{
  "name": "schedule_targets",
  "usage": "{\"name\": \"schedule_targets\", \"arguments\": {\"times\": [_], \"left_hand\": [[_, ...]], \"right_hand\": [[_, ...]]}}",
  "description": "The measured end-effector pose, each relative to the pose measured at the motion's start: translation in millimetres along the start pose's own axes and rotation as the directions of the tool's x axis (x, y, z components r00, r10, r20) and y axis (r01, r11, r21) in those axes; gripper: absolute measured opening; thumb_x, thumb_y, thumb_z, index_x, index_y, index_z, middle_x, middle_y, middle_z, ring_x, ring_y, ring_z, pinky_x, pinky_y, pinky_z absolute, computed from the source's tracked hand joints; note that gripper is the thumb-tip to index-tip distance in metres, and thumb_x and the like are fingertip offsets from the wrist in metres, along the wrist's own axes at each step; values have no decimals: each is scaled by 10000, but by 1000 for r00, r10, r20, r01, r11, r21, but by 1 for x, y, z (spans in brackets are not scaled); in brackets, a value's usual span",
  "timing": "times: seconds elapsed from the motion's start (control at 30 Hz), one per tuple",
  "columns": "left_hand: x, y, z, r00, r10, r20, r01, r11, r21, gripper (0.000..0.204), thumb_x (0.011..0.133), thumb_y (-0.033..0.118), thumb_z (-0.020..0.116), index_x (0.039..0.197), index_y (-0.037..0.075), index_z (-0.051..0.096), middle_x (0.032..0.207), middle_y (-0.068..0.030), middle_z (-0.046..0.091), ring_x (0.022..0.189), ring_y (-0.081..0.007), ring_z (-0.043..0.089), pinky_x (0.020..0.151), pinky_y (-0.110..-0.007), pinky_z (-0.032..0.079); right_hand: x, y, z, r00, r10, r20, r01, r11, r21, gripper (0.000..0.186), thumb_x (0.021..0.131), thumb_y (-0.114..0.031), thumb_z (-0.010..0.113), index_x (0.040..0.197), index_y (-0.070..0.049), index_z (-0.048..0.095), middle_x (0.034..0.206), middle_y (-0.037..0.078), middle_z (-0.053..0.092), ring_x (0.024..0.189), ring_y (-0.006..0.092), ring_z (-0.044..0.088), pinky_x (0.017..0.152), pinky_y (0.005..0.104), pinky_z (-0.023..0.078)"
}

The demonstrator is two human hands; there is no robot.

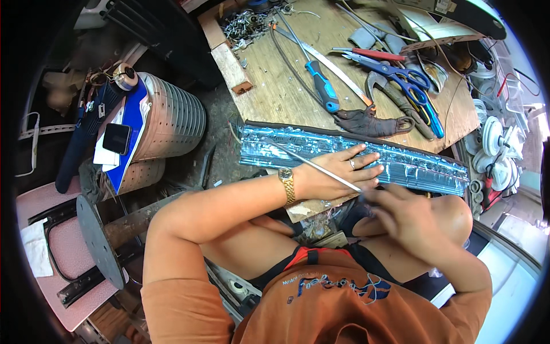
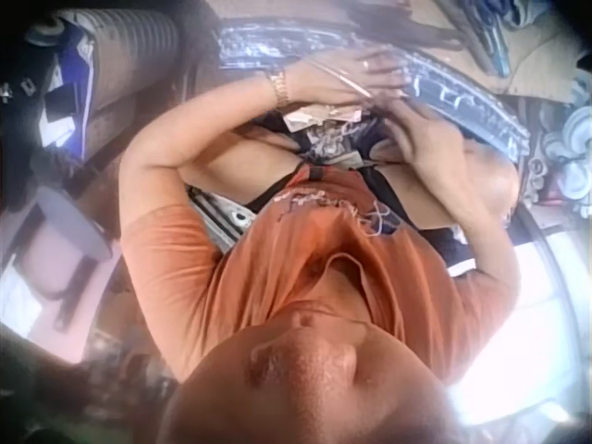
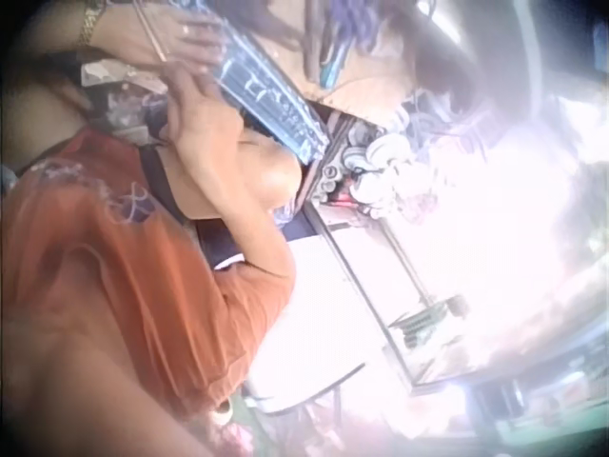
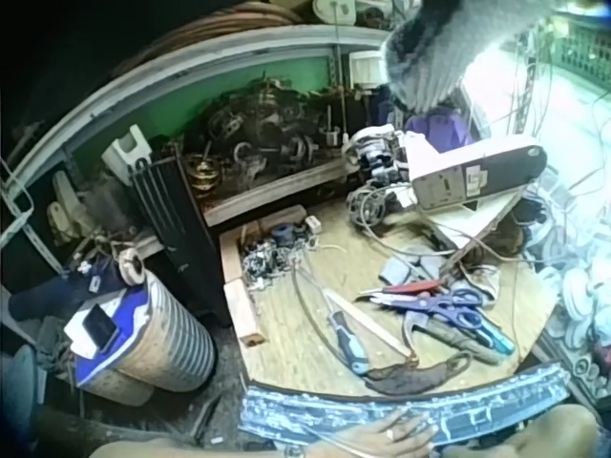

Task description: The person uses a screwdriver and scissors to work on an air conditioner evaporator component. They scrape parts of the blue fins with a screwdriver and use scissors to cut away or adjust small sections of the material.

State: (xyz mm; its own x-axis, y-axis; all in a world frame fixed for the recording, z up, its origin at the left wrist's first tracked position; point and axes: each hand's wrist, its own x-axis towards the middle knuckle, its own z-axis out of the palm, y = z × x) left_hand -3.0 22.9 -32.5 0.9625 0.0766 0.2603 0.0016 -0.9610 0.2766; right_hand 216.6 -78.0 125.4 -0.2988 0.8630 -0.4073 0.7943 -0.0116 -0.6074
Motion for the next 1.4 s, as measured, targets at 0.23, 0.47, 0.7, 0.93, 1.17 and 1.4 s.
{"name": "schedule_targets", "arguments": {"times": [0.23, 0.47, 0.7, 0.93, 1.17, 1.4], "left_hand": [[-3, 1, -7, 999, -15, -35, 20, 989, 143, 581, 1035, 328, 551, 1562, 84, 533, 1690, -105, 450, 1586, -287, 393, 1340, -486, 266], [10, 9, -14, 998, -19, 54, 5, 966, 258, 559, 1042, 297, 524, 1532, 30, 542, 1690, -157, 456, 1600, -312, 385, 1338, -491, 259], [18, 0, -6, 996, -42, 76, 39, 998, 39, 556, 1060, 338, 525, 1562, 101, 505, 1768, -188, 292, 1648, -351, 264, 1339, -516, 245], [22, 1, -10, 991, -49, 123, 29, 987, 158, 584, 1048, 394, 535, 1555, 105, 521, 1764, -169, 318, 1644, -342, 280, 1340, -501, 242], [20, 3, -1, 993, -62, 104, 37, 973, 226, 602, 1055, 441, 538, 1569, 127, 527, 1747, -153, 359, 1632, -345, 299, 1330, -512, 257], [24, -2, -4, 997, -60, 43, 55, 994, 96, 666, 1008, 441, 601, 1575, 105, 507, 1748, -154, 346, 1627, -337, 319, 1306, -501, 325]], "right_hand": [[6, 38, -23, 997, -36, -64, 51, 966, 252, 438, 944, -75, 718, 1377, -16, 698, 1257, 190, 767, 1134, 338, 759, 995, 408, 570], [-45, 74, -69, 997, -15, -76, 21, 996, 85, 441, 906, -77, 729, 1340, 2, 731, 1169, 209, 775, 1039, 367, 747, 957, 421, 569], [-27, 67, -76, 990, -133, -53, 132, 991, -25, 414, 905, -79, 743, 1318, -46, 754, 944, 191, 708, 854, 391, 682, 802, 463, 544], [-12, 68, -84, 990, -141, 2, 141, 988, -70, 408, 898, -86, 760, 1306, -96, 771, 886, 154, 660, 827, 368, 678, 742, 446, 546], [-8, 59, -66, 998, -36, 56, 41, 995, -94, 374, 940, -134, 748, 1314, -112, 739, 931, 123, 658, 875, 381, 696, 796, 472, 556], [-6, 66, -10, 998, -5, -70, 25, 955, 296, 368, 988, -128, 728, 1349, -63, 713, 1118, 173, 756, 1014, 330, 739, 964, 442, 537]]}}
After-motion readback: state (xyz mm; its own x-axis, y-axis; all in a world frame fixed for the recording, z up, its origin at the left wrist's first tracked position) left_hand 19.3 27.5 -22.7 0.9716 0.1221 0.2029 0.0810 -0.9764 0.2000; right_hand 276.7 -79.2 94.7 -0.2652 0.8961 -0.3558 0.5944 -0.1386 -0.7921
